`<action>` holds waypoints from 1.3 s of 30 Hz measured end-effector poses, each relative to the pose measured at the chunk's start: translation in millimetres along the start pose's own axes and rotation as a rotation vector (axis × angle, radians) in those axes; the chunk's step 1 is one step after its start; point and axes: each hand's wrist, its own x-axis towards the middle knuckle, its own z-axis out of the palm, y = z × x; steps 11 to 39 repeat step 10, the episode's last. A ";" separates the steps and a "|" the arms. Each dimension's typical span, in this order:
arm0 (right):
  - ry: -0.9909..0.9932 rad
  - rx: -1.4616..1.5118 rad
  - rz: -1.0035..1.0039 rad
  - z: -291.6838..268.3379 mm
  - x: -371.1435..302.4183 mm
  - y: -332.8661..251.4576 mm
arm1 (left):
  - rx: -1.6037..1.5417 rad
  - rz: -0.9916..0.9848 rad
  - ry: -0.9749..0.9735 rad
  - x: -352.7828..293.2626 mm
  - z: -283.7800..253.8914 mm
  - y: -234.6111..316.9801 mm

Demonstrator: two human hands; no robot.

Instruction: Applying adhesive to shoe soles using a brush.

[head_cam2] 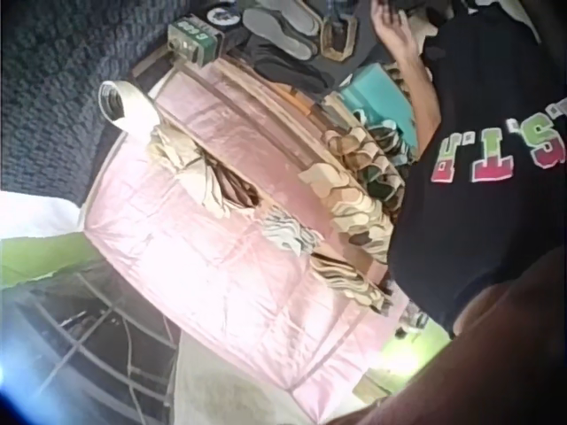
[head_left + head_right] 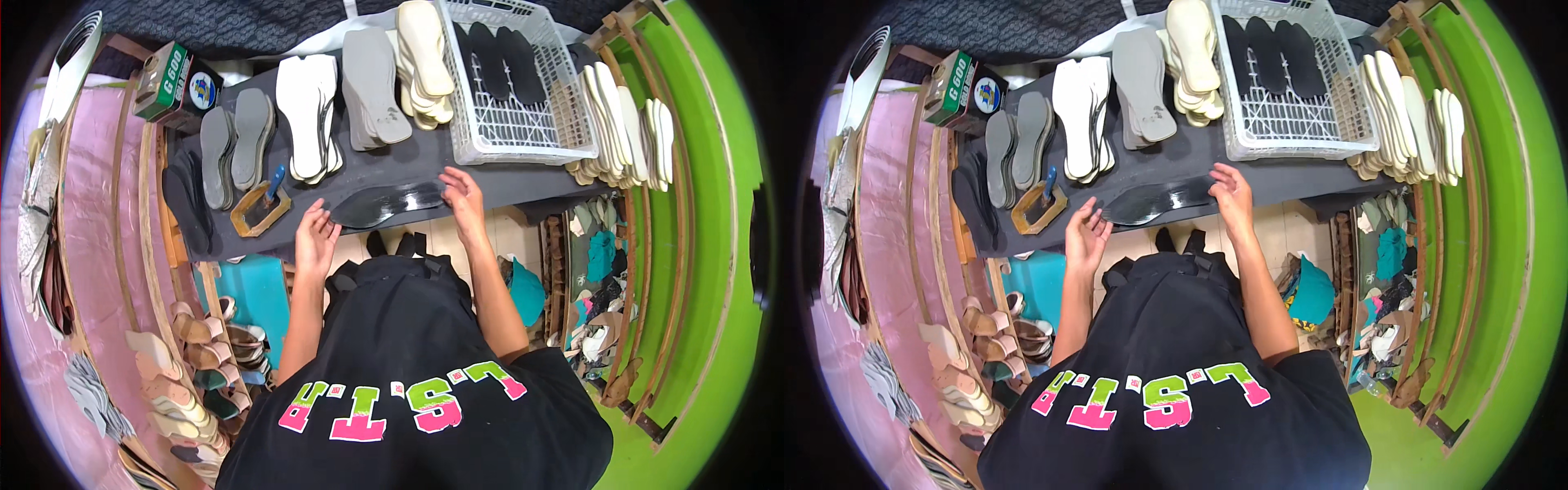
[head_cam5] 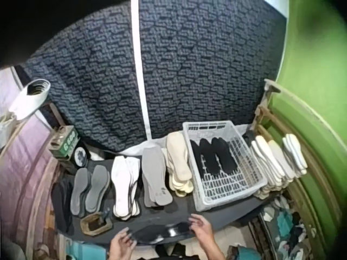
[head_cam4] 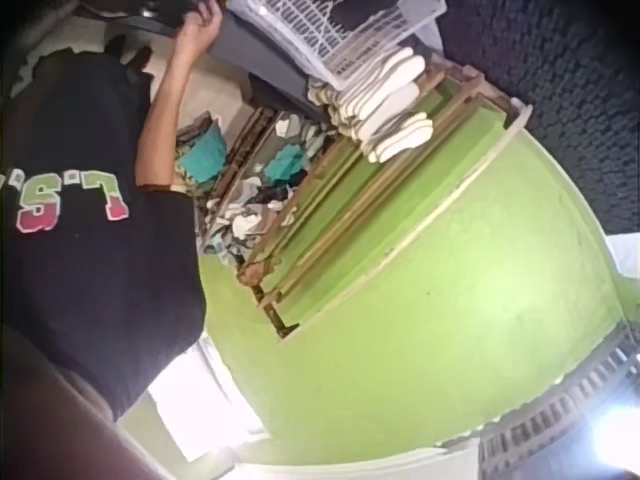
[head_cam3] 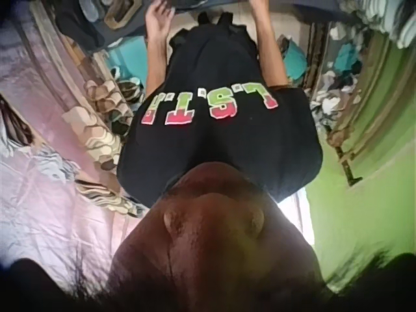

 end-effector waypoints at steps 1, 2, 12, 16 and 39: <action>-0.051 0.100 0.079 1.6 -0.3 -3.3 | -0.125 -0.106 -0.152 17.7 -31.0 -3.7; -0.101 0.199 0.160 3.3 -0.4 -5.5 | -0.248 -0.214 -0.306 33.6 -58.1 -8.9; -0.183 0.210 0.352 3.9 -11.5 -10.5 | -0.558 -0.236 -0.407 -1.3 -5.8 -9.8; -0.183 0.210 0.352 3.9 -11.5 -10.5 | -0.558 -0.236 -0.407 -1.3 -5.8 -9.8; -0.183 0.210 0.352 3.9 -11.5 -10.5 | -0.558 -0.236 -0.407 -1.3 -5.8 -9.8</action>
